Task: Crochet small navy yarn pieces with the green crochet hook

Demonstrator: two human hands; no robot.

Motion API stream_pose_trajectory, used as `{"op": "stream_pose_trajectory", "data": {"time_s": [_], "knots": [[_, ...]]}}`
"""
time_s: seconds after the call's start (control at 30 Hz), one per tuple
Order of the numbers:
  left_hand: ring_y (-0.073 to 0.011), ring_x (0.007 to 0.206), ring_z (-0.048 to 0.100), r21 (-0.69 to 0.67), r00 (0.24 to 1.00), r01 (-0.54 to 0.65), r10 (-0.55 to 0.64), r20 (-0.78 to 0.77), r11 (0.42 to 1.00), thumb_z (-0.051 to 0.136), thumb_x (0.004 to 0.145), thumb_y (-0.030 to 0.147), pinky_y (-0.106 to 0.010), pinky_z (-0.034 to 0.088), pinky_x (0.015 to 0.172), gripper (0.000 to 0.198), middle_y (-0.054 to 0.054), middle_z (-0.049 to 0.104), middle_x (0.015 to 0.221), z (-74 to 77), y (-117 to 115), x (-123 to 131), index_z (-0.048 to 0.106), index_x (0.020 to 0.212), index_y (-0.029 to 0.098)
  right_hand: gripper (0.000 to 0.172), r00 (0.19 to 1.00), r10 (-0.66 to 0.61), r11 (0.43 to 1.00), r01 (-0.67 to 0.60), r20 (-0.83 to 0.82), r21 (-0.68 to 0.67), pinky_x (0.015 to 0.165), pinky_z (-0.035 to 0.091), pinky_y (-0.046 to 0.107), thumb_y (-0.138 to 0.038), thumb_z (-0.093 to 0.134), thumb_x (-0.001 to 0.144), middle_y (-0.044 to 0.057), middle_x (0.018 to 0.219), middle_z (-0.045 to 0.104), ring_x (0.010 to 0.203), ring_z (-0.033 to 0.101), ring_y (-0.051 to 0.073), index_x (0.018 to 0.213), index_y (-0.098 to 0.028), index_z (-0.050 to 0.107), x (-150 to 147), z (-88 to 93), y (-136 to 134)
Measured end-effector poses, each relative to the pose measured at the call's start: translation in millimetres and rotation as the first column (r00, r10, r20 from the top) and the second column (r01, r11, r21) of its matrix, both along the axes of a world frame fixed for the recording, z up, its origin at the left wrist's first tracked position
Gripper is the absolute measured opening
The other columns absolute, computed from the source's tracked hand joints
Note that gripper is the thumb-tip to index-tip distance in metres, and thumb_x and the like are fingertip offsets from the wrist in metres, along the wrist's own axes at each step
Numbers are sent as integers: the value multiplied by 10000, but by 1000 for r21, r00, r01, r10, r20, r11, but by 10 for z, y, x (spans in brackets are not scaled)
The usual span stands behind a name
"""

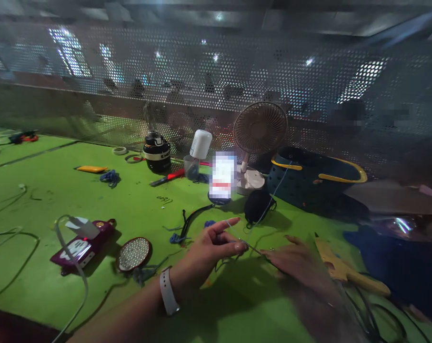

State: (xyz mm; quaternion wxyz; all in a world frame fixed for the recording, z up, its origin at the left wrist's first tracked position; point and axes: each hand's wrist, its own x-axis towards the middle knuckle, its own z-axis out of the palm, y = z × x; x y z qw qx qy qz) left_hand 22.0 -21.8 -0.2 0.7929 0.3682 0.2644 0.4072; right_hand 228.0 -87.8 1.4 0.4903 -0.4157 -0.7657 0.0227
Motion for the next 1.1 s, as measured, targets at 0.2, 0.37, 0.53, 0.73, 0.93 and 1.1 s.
{"op": "stream_pose_trajectory", "data": {"time_s": [0.2,0.37,0.53,0.73,0.93,1.1], "knots": [[-87,639,625,14,1000,-5,4,17,1000,870,653,176,-259,464,739,557,8,699,678,14,18,-18,670,1173,151,191,996,48,998,-51,-70,-35,1011,402,496,-329,598,929,-15,914,782,774,706,213,1083,-359,706,26,93,-5],[-92,640,627,4,1000,13,-13,25,1000,880,636,182,-263,471,742,550,9,694,669,-8,27,-1,687,1150,156,187,976,37,993,-60,-214,-105,1034,431,494,-243,603,920,-14,941,770,878,708,221,1034,-337,718,22,63,-10],[-79,639,620,17,1000,11,-11,12,1000,875,644,182,-240,467,725,530,15,693,675,-19,21,-7,697,1143,172,138,914,-69,980,-12,-400,-198,1001,506,451,-250,651,882,-1,954,774,1005,695,237,952,-328,741,41,-53,-3],[-72,647,614,68,999,40,-40,6,997,865,649,144,-218,459,683,538,18,690,692,5,5,-15,696,1158,191,142,567,-243,860,-250,-787,-445,774,619,407,-391,758,782,46,861,787,849,740,251,801,-250,763,41,-241,125],[-91,671,645,67,999,46,-46,-1,997,853,656,118,-245,492,715,527,6,710,708,32,-10,-16,695,1153,185,304,156,-518,707,-475,-841,-524,683,638,281,-340,950,467,0,718,776,694,735,170,654,-208,750,-135,-66,162],[-85,679,648,73,1000,23,-24,10,997,850,663,121,-238,501,724,506,14,706,705,15,3,-12,697,1141,191,363,88,-541,724,-458,-836,-516,663,630,244,-297,968,415,7,715,776,676,726,154,679,-171,754,-150,16,159]]}}
